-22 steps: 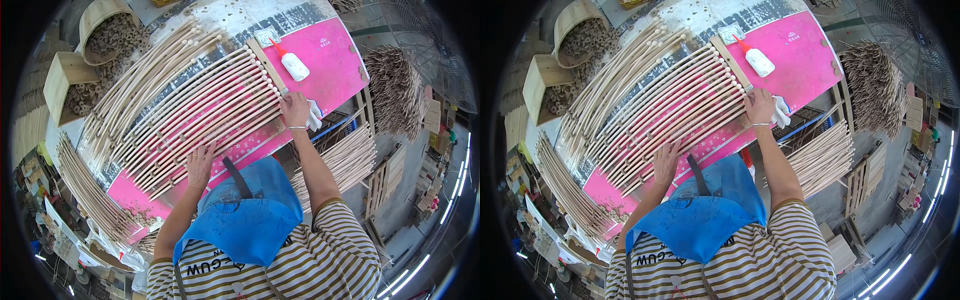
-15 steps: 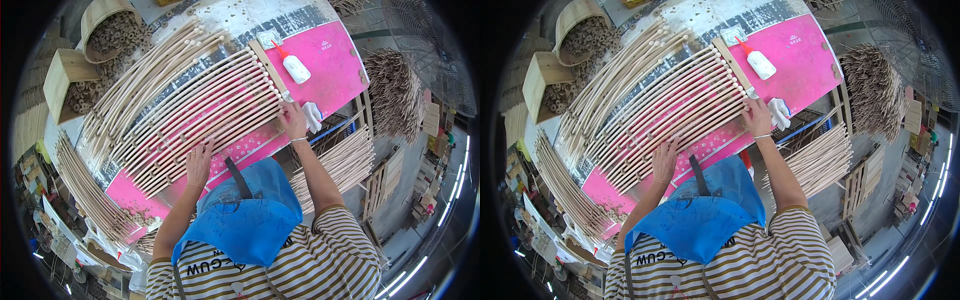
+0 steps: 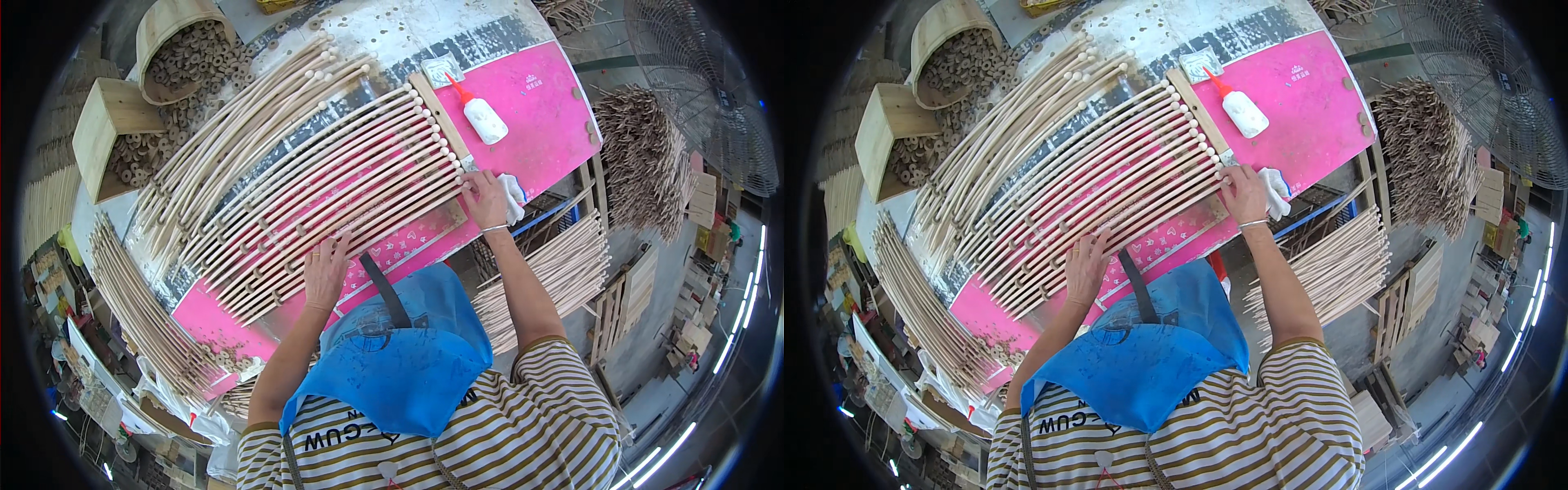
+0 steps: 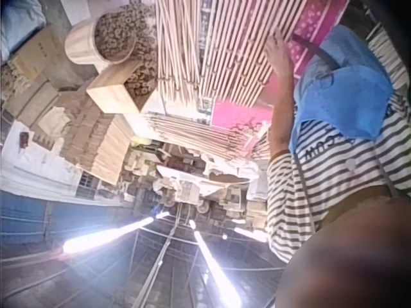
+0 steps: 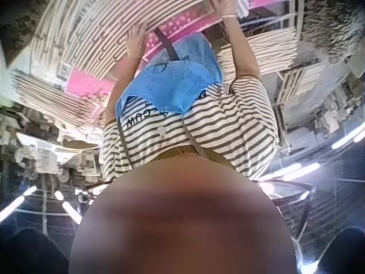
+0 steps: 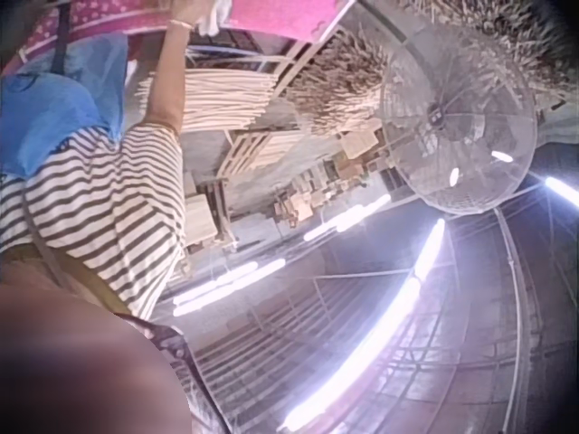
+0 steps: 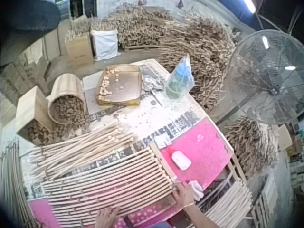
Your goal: Assemble a structure by gluing wooden sticks and spacers together on a workbench.
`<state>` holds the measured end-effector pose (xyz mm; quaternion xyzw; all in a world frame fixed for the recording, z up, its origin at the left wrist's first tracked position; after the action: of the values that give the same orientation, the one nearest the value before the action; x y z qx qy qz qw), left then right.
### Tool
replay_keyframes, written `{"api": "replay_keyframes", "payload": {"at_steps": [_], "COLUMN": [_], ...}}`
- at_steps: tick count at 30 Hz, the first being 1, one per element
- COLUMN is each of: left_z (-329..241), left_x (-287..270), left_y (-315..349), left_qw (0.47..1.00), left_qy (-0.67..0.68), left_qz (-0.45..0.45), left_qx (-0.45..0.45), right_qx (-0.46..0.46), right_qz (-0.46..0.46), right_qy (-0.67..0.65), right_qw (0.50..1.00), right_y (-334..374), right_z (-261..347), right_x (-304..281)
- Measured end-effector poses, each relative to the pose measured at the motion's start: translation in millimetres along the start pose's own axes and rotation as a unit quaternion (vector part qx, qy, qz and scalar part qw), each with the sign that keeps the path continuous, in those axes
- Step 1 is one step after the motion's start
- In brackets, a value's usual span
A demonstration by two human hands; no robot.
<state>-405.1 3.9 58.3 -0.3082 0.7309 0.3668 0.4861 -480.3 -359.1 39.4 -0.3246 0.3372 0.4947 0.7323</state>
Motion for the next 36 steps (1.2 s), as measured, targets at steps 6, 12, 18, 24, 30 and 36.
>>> {"api": "replay_keyframes", "payload": {"at_steps": [6, 12, 18, 24, 30, 36], "left_z": [11, 23, 38, 63, 71, 98], "left_x": [-15, -21, -30, -53, -55, -43], "left_y": [-24, -32, -30, -60, -112, -126], "left_qw": [1.0, 0.997, 0.995, 0.986, 0.987, 0.984], "left_qy": [-0.002, 0.001, 0.013, 0.032, 0.016, -0.005], "left_qz": [-0.025, -0.042, -0.067, -0.123, -0.098, -0.074], "left_qx": [-0.019, -0.058, -0.077, -0.11, -0.128, -0.159], "right_qx": [-0.02, -0.007, 0.009, -0.033, -0.006, -0.005], "right_qz": [-0.037, -0.055, -0.061, -0.083, -0.044, -0.031], "right_qy": [0.002, 0.111, 0.106, 0.008, 0.115, 0.098], "right_qw": [0.999, 0.992, 0.992, 0.996, 0.992, 0.995], "right_y": [-69, -90, -94, -126, -158, -165], "right_z": [20, 14, 5, 29, 18, 20], "right_x": [32, 49, 47, 48, 73, 76]}}
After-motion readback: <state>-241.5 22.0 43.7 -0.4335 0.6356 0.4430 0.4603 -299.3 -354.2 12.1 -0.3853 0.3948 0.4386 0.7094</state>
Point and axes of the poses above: each hand's wrist, its own y-axis away from the middle knuckle, its own x-axis out of the palm, z = x × y, the point moved 3 cm from there along -y, towards the middle knuckle, and after that the axes turned 13 degrees about -x, right-handed, at the moved point
